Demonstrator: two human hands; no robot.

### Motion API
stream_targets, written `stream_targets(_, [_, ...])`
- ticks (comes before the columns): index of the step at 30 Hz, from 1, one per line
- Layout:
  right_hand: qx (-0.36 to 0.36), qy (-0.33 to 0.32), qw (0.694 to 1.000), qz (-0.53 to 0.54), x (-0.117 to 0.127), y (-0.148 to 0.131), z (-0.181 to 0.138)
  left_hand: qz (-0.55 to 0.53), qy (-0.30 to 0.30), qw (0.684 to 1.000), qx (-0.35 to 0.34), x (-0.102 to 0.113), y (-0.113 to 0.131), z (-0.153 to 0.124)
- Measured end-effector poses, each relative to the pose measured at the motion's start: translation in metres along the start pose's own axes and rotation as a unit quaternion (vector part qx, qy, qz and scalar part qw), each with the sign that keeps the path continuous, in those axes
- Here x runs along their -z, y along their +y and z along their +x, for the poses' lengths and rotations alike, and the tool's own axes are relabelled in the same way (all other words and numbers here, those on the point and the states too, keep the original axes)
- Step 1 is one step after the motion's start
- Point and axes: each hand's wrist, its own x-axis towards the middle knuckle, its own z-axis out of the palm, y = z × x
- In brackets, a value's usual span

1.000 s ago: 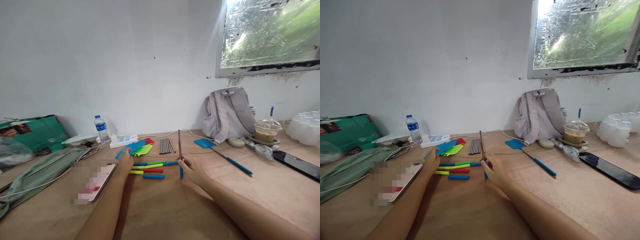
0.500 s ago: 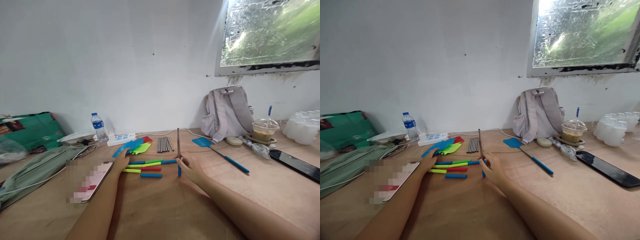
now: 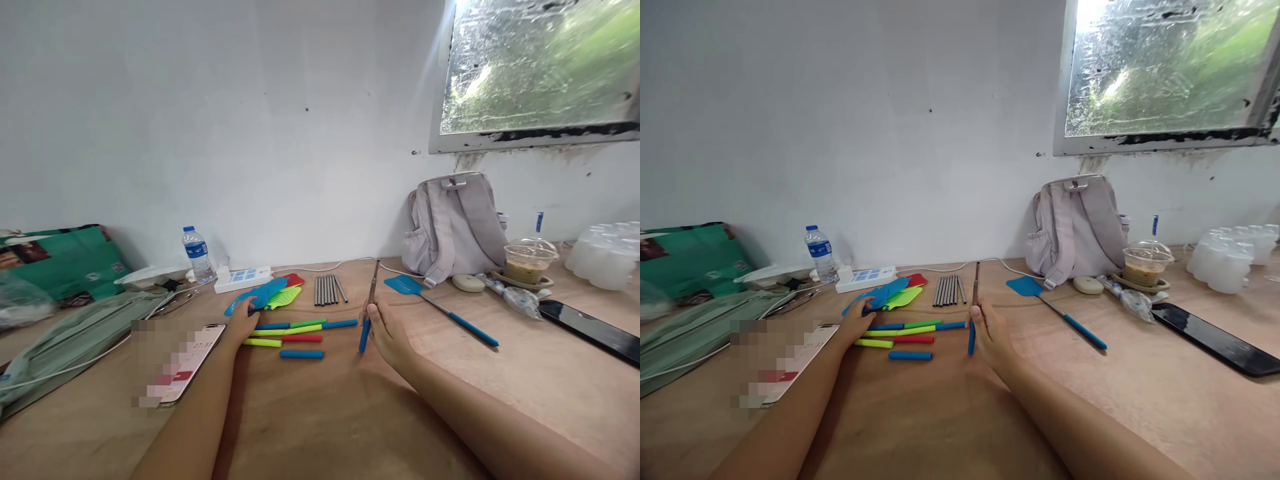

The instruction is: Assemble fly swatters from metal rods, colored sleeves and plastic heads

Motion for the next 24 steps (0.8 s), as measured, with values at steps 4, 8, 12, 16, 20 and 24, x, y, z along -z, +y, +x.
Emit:
stream_targets(4, [0.028,0.005,0.997,-0.070,0.005,-0.003,0.003,0.032,0.002,0.999,-0.009,0.006,0.006,-0.003])
stream_targets(8, [0.028,-0.012,0.992,-0.126,0.005,-0.001,0.006,0.039,0.005,0.999,-0.020,0.011,0.013,-0.006])
stream_targets(12, [0.005,-0.028,0.993,-0.111,0.006,0.003,0.011,0.034,0.014,0.999,-0.031,0.014,0.018,-0.007])
stream_targets(16, [-0.030,-0.032,0.998,-0.051,0.010,0.007,0.015,0.034,0.069,0.997,-0.022,0.019,0.021,-0.009])
stream_targets(20, [-0.049,-0.047,0.998,0.001,0.012,0.012,0.018,0.033,0.143,0.989,-0.005,0.025,0.025,-0.011])
stream_targets(24, [-0.033,-0.065,0.997,-0.009,0.011,0.014,0.017,0.017,0.233,0.972,0.000,0.033,0.034,-0.015])
